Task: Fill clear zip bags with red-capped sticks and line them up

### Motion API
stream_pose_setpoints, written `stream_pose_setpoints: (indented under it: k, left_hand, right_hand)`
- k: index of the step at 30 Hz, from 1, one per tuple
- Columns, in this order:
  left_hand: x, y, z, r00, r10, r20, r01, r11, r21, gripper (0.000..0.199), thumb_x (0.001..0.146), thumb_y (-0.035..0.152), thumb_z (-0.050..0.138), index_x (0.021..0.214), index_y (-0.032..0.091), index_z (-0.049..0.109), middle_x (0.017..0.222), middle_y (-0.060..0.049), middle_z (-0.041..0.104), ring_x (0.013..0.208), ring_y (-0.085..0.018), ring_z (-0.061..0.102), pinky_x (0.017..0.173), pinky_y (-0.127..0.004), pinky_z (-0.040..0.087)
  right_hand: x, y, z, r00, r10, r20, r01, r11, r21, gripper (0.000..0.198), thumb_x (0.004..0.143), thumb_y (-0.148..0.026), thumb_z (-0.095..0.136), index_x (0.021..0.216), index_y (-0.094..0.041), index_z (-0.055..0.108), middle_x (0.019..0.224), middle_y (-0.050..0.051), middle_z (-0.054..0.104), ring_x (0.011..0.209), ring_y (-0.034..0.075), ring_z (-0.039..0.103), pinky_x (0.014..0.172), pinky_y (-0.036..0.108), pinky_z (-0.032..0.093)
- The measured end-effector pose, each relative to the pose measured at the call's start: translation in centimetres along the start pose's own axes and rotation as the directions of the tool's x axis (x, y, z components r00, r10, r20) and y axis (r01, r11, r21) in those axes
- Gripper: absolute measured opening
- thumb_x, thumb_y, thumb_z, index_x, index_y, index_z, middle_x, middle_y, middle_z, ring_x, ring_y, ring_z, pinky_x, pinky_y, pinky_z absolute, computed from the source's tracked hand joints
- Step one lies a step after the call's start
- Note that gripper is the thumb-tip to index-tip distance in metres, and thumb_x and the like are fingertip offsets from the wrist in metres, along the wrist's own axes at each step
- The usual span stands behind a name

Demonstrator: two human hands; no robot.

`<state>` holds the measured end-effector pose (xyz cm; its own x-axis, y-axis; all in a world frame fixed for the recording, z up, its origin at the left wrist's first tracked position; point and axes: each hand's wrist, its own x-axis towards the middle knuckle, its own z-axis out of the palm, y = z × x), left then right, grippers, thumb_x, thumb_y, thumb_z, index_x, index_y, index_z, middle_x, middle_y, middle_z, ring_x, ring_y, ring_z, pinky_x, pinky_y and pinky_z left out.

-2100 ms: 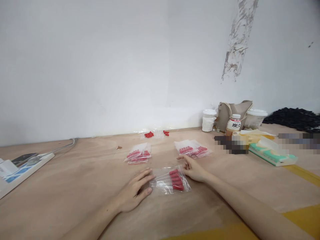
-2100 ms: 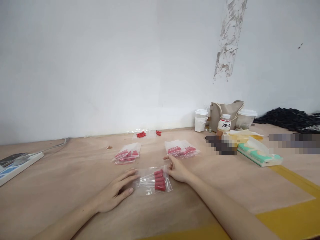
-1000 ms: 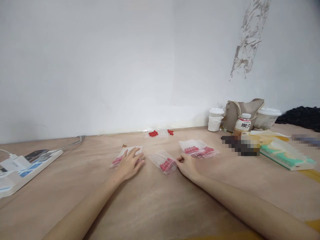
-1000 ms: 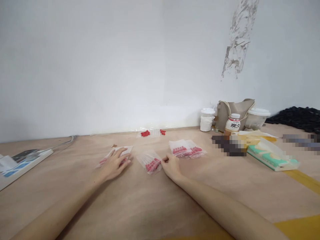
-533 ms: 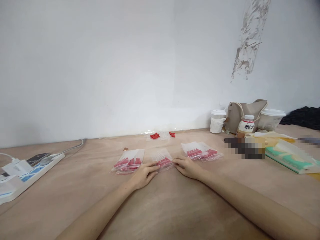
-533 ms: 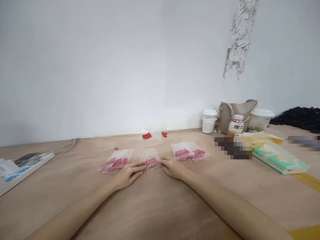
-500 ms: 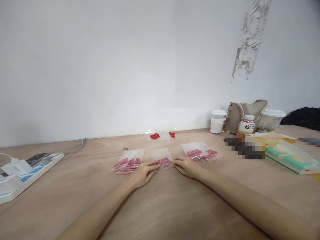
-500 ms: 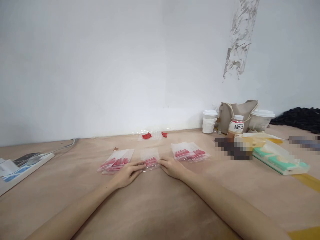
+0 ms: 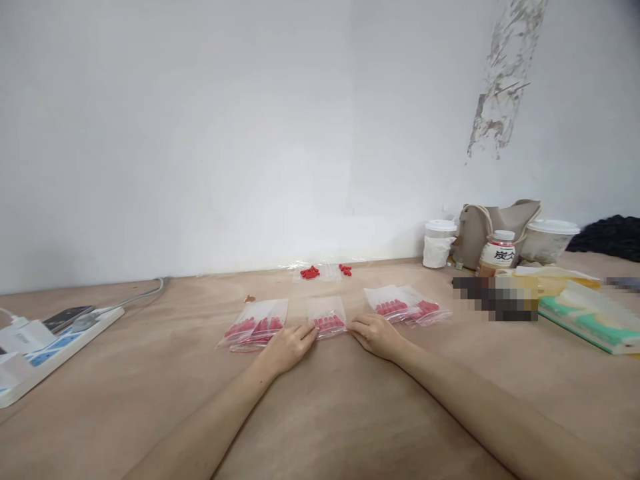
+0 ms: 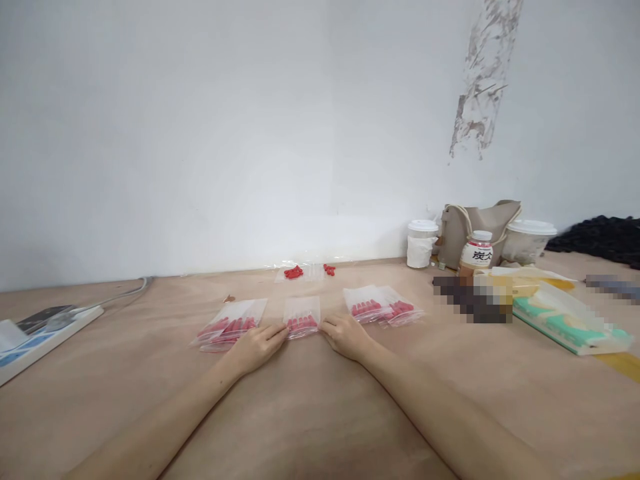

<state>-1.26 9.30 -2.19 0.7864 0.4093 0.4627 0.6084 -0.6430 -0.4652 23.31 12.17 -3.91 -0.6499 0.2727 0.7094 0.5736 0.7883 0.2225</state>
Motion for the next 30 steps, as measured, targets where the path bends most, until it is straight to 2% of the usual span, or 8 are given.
stream_pose_setpoints:
  k: [7, 11, 17, 23, 30]
  left_hand:
    - [-0.4, 0.0, 0.0, 1.000, 0.009, 0.014, -0.010, 0.996, 0.089, 0.028, 0.087, 0.008, 0.029, 0.088, 0.012, 0.057, 0.084, -0.009, 0.061, 0.066, -0.016, 0.058, 0.056, -0.027, 0.048]
    - [-0.4, 0.0, -0.1, 1.000, -0.009, 0.005, 0.008, 0.998, 0.057, 0.027, 0.088, 0.010, 0.030, 0.085, 0.013, 0.056, 0.076, -0.006, 0.059, 0.061, -0.014, 0.056, 0.052, -0.025, 0.045]
    - [-0.3, 0.0, -0.2, 1.000, -0.018, -0.002, 0.018, 0.999, 0.043, 0.027, 0.088, 0.012, 0.030, 0.079, 0.014, 0.054, 0.071, -0.005, 0.057, 0.058, -0.014, 0.054, 0.049, -0.024, 0.042]
    - [-0.3, 0.0, 0.1, 0.999, -0.041, -0.017, 0.041, 0.999, 0.024, 0.028, 0.089, 0.016, 0.030, 0.073, 0.015, 0.054, 0.065, -0.003, 0.055, 0.055, -0.012, 0.052, 0.047, -0.022, 0.039]
    - [0.0, 0.4, -0.1, 0.994, -0.043, -0.105, 0.044, 0.999, 0.002, 0.030, 0.088, 0.018, 0.034, 0.069, 0.015, 0.056, 0.061, -0.003, 0.056, 0.052, -0.011, 0.053, 0.046, -0.021, 0.040]
  right_hand:
    - [0.4, 0.3, -0.2, 0.993, -0.117, 0.029, 0.120, 0.984, -0.135, 0.027, 0.086, -0.018, 0.038, 0.069, -0.016, 0.058, 0.061, 0.001, 0.054, 0.059, 0.010, 0.046, 0.056, 0.024, 0.029]
    - [0.6, 0.3, -0.3, 0.983, -0.178, 0.054, 0.184, 0.967, -0.178, 0.028, 0.085, -0.013, 0.036, 0.066, -0.015, 0.055, 0.059, 0.001, 0.051, 0.056, 0.010, 0.042, 0.054, 0.026, 0.025]
    - [0.7, 0.3, -0.5, 0.982, -0.177, 0.063, 0.186, 0.967, -0.176, 0.026, 0.084, -0.013, 0.038, 0.062, -0.015, 0.052, 0.059, 0.001, 0.051, 0.056, 0.010, 0.040, 0.053, 0.026, 0.020]
    - [0.6, 0.1, -0.6, 0.991, -0.121, 0.053, 0.130, 0.967, -0.221, 0.021, 0.083, -0.015, 0.041, 0.064, -0.016, 0.052, 0.062, 0.001, 0.054, 0.060, 0.010, 0.042, 0.053, 0.026, 0.019]
    - [3.3, -2.7, 0.8, 0.980, -0.182, 0.077, 0.194, 0.958, -0.211, 0.016, 0.084, -0.018, 0.042, 0.075, -0.018, 0.055, 0.072, 0.002, 0.057, 0.068, 0.012, 0.045, 0.052, 0.027, 0.024]
